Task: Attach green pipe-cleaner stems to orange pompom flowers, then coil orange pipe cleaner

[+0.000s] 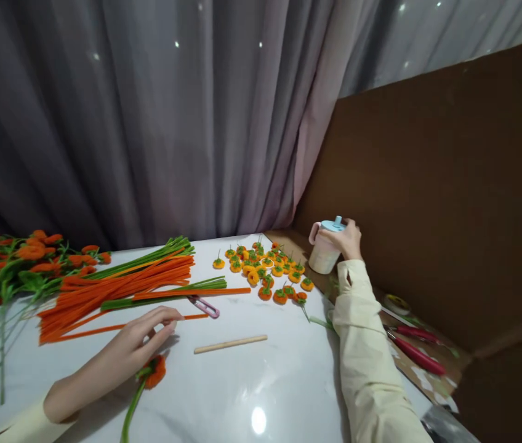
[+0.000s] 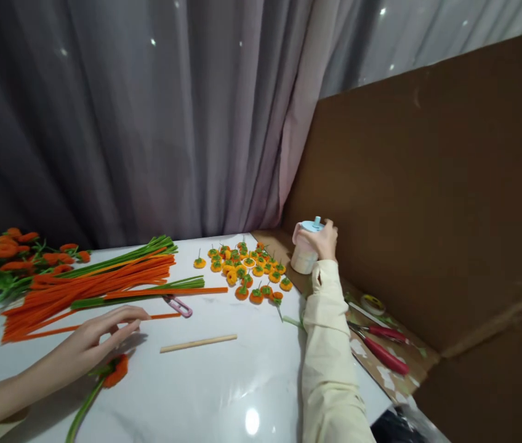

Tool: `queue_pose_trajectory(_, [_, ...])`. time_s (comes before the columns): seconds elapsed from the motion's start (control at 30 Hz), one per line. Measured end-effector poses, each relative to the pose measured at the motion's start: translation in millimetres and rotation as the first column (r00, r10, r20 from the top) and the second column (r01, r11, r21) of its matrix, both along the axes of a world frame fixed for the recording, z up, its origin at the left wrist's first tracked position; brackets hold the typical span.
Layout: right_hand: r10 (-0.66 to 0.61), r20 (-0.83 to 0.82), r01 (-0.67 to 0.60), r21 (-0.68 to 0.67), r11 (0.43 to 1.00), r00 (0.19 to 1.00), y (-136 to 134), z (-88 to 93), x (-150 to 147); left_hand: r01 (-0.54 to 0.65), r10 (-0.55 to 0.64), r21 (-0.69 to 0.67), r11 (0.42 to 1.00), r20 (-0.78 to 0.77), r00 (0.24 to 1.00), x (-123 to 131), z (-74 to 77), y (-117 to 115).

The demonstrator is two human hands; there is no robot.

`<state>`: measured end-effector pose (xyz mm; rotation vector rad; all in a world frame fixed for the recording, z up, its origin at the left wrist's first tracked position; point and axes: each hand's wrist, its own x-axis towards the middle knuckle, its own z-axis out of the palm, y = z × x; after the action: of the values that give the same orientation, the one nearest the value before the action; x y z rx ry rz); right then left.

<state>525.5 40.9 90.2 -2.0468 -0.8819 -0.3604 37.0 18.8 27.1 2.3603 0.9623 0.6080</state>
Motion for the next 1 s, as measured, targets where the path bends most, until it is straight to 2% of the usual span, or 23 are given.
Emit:
queue_pose_trajectory(0.1, [-0.024, -0.012, 0.024, 0.050, 0.998, 1.000, -4.5, 5.5, -0.1, 0.041, -0.041, 0.091, 0.995, 0.002, 0.999, 10.9, 12.0, 4.6])
queue_pose_trajectory(0.17, [-0.011, -0.001, 0.011, 0.083, 0.997, 1.000, -12.8, 21.5, -7.0, 0.084, -0.087, 0.142, 0.986, 0.012, 0.996, 19.0, 23.5, 5.5])
queue_pose_trajectory(0.23, [0.025, 0.041, -0.030, 0.129, 0.991, 0.999, -27.5, 45.1, -23.9, 0.115, -0.123, 0.186, 0.976, 0.033, 0.992, 27.9, 38.6, 3.2])
queue_pose_trajectory(0.33, [0.229, 0.164, -0.263, 0.232, 0.936, 0.960, -61.6, 81.9, -70.3, 0.127, -0.145, 0.217, 0.968, 0.066, 0.987, 41.5, 66.6, -5.9])
queue_pose_trajectory(0.43, [0.458, 0.164, -0.486, 0.239, 0.841, 0.874, -98.3, 103.6, -130.3, 0.084, -0.108, 0.185, 0.979, 0.118, 0.987, 52.3, 95.0, -18.0])
queue_pose_trajectory(0.47, [0.575, 0.143, -0.593, 0.206, 0.779, 0.805, -108.0, 106.0, -149.9, 0.060, -0.087, 0.179, 0.982, 0.147, 0.985, 54.3, 103.1, -22.1])
queue_pose_trajectory(0.5, [0.705, 0.098, -0.711, 0.157, 0.686, 0.702, -115.8, 106.2, -168.5, 0.029, -0.062, 0.170, 0.985, 0.192, 0.979, 54.7, 110.1, -26.4])
queue_pose_trajectory(0.57, [0.901, -0.030, -0.901, 0.036, 0.433, 0.432, -125.7, 101.6, -200.8, 0.010, -0.033, 0.094, 0.996, 0.248, 0.968, 50.5, 119.3, -36.3])
queue_pose_trajectory(0.6, [0.951, -0.105, -0.957, -0.006, 0.291, 0.290, -128.4, 97.8, -214.2, 0.036, -0.038, 0.016, 0.999, 0.237, 0.971, 45.6, 121.2, -42.3])
queue_pose_trajectory(0.63, [0.972, -0.156, -0.984, -0.015, 0.178, 0.178, -129.9, 93.7, -225.7, 0.081, -0.061, -0.085, 0.993, 0.214, 0.975, 39.2, 121.1, -49.1])
queue_pose_trajectory(0.7, [0.976, -0.216, -1.000, -0.002, 0.016, 0.016, -131.5, 86.0, -243.2, 0.147, -0.094, -0.338, 0.930, 0.168, 0.981, 24.1, 115.5, -64.3])
queue_pose_trajectory(0.73, [0.975, -0.222, -1.000, -0.001, -0.029, -0.028, -132.2, 82.7, -249.5, 0.154, -0.075, -0.434, 0.888, 0.194, 0.978, 16.4, 110.9, -72.0])
queue_pose_trajectory(0.8, [0.981, -0.192, -0.999, -0.025, -0.039, -0.033, -134.6, 77.8, -258.1, 0.195, -0.039, -0.569, 0.799, 0.275, 0.961, 3.3, 101.0, -85.5])
queue_pose_trajectory(0.83, [0.988, -0.155, -0.998, -0.053, -0.022, -0.013, -136.6, 75.8, -260.9, 0.195, 0.004, -0.584, 0.788, 0.321, 0.947, -1.7, 97.0, -90.8])
queue_pose_trajectory(0.93, [0.999, -0.011, -0.987, -0.157, 0.032, 0.034, -146.4, 70.2, -265.5, 0.161, 0.105, -0.559, 0.813, 0.413, 0.905, -11.9, 93.3, -100.4])
queue_pose_trajectory(1.0, [0.997, 0.033, -0.970, -0.230, 0.079, 0.073, -155.3, 65.9, -266.5, 0.132, 0.126, -0.560, 0.818, 0.399, 0.908, -16.0, 97.1, -104.1])
